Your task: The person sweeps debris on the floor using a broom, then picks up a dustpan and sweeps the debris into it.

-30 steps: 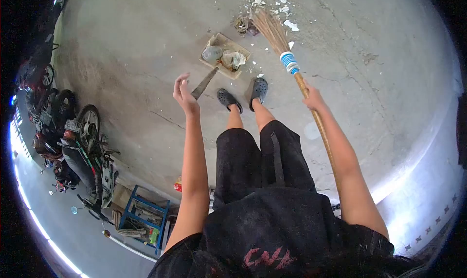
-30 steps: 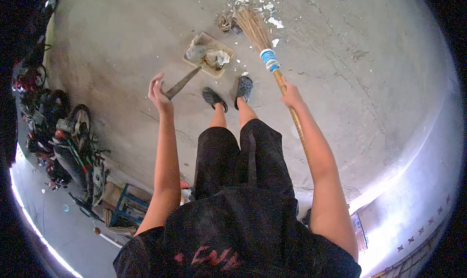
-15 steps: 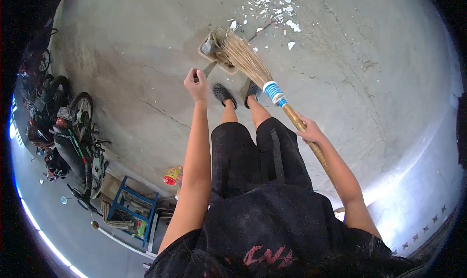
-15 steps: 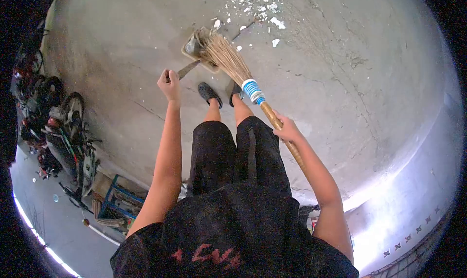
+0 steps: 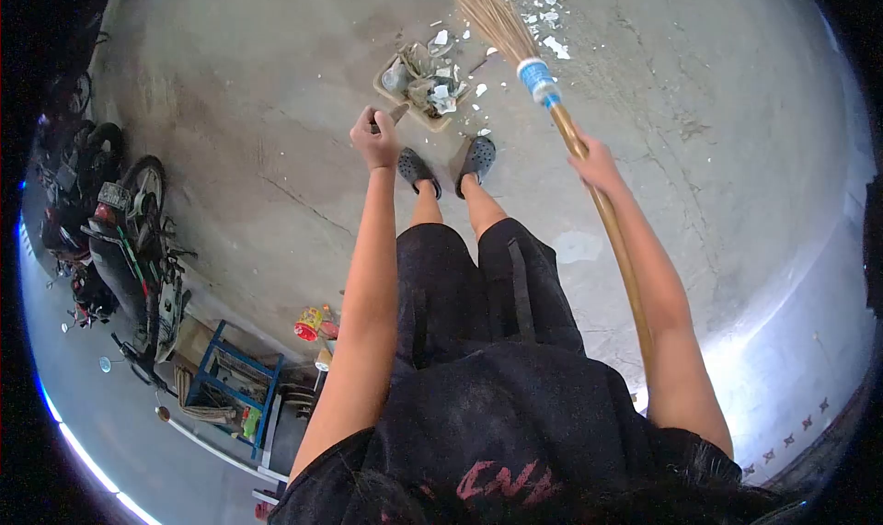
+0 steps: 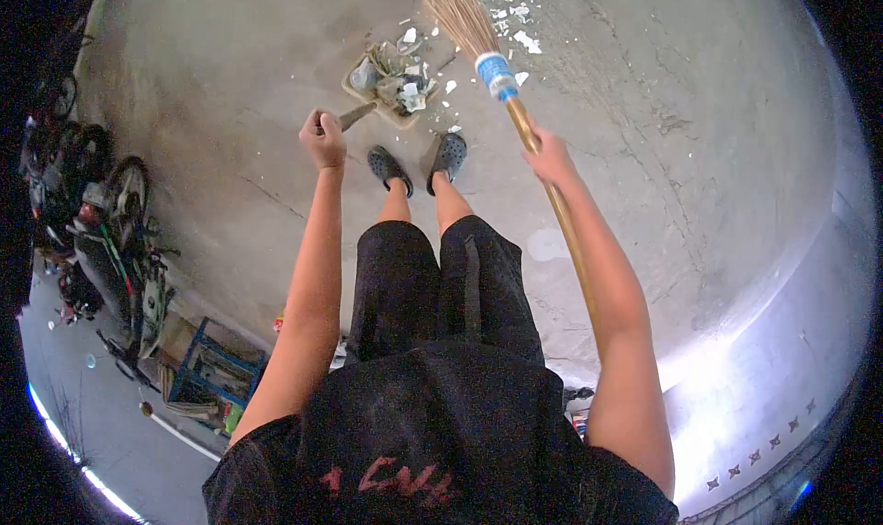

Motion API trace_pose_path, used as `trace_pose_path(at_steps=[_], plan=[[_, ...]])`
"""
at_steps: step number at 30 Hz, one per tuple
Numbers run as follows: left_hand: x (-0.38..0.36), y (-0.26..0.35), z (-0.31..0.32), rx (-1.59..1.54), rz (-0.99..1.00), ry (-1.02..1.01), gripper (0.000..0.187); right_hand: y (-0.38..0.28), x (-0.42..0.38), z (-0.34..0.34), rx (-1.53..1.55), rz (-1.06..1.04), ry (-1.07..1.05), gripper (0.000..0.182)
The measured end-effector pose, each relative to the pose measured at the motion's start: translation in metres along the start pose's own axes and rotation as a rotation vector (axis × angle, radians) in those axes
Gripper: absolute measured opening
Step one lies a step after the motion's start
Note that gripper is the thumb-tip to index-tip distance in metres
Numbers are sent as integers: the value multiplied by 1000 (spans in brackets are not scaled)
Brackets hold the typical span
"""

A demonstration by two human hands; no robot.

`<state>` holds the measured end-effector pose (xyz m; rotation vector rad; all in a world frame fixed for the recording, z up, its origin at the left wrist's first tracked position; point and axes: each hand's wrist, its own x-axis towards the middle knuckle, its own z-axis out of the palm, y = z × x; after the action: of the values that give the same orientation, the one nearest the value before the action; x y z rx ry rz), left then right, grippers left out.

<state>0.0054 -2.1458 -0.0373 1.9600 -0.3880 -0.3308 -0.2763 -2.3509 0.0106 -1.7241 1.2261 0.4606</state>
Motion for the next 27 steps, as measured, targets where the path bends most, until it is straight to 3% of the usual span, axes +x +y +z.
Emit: trace_pose_path(at_steps=[3, 7, 9, 18, 20, 21, 23, 27], plan=[[0, 4, -4, -5, 0, -11, 22, -12, 60, 25, -162, -127, 83, 64], [-6, 4, -11, -35, -43, -39, 24, -6, 87, 44, -393, -115, 25, 64], [-8, 1, -14, -73, -14, -17, 24, 3, 71, 47, -424, -61, -107, 63], [-15, -4, -26, -131, -101, -19, 22, 57, -68, 51, -384, -196, -204, 70], [-16, -10, -26, -102, -94, -15, 22, 25, -96, 40, -90, 187, -370, 70], [-16, -12, -26, -71, -80, -20, 21, 27, -105, 40, -95, 188, -372, 70], [-17, -15, -25, -84, -67, -11, 21, 31, -121, 39, 182, 293, -398, 72], [-16, -11, -27, 20, -43, 92, 20, 16, -139, 32, 76, 215, -297, 72]])
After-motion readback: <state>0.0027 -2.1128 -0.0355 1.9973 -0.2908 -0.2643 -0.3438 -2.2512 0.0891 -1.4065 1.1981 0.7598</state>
